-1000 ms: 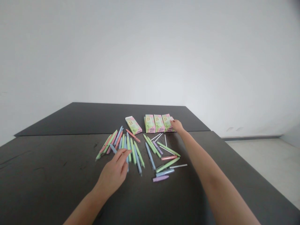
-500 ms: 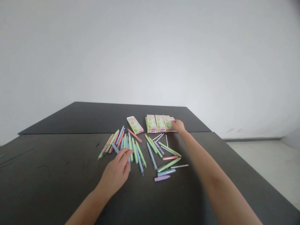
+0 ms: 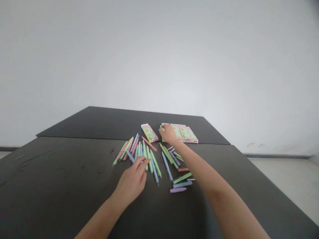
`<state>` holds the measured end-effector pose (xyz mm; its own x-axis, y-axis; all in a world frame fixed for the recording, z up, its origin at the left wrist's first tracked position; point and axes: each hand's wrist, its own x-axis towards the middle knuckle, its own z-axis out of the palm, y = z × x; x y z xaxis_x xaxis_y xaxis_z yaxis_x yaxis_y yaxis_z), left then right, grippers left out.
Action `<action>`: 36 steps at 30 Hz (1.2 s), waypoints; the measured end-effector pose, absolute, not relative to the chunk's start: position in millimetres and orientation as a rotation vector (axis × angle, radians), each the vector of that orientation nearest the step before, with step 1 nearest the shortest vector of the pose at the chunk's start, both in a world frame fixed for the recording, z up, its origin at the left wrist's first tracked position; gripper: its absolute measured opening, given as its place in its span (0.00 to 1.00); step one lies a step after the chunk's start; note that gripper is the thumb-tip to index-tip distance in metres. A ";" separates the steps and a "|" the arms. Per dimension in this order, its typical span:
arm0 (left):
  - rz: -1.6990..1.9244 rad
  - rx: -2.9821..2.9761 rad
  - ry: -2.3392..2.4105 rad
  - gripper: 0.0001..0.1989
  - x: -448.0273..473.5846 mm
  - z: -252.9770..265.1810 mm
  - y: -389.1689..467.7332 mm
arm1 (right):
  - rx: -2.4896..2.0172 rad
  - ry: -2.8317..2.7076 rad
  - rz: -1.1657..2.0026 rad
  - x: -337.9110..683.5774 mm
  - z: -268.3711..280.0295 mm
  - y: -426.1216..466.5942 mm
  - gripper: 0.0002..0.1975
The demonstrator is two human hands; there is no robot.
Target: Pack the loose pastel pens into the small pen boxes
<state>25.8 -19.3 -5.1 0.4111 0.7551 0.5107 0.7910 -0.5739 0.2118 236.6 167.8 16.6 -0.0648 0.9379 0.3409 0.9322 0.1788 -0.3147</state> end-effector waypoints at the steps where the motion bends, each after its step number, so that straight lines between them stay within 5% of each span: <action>1: -0.871 -2.594 -1.428 0.20 25.7 -4.9 -19.6 | -1.738 -2.038 0.023 222.9 13.4 167.6 0.18; 20: -0.840 -2.624 -1.452 0.21 28.7 4.5 -26.9 | -1.927 -2.090 0.127 163.1 -8.2 169.0 0.30; 25: -0.832 -2.626 -1.509 0.21 28.6 7.2 -27.1 | -1.911 -2.049 0.115 165.6 -0.9 162.3 0.26; 36: -1.435 -2.452 -1.702 0.19 19.4 6.3 -11.6 | -1.701 -1.837 0.179 175.3 31.4 106.2 0.26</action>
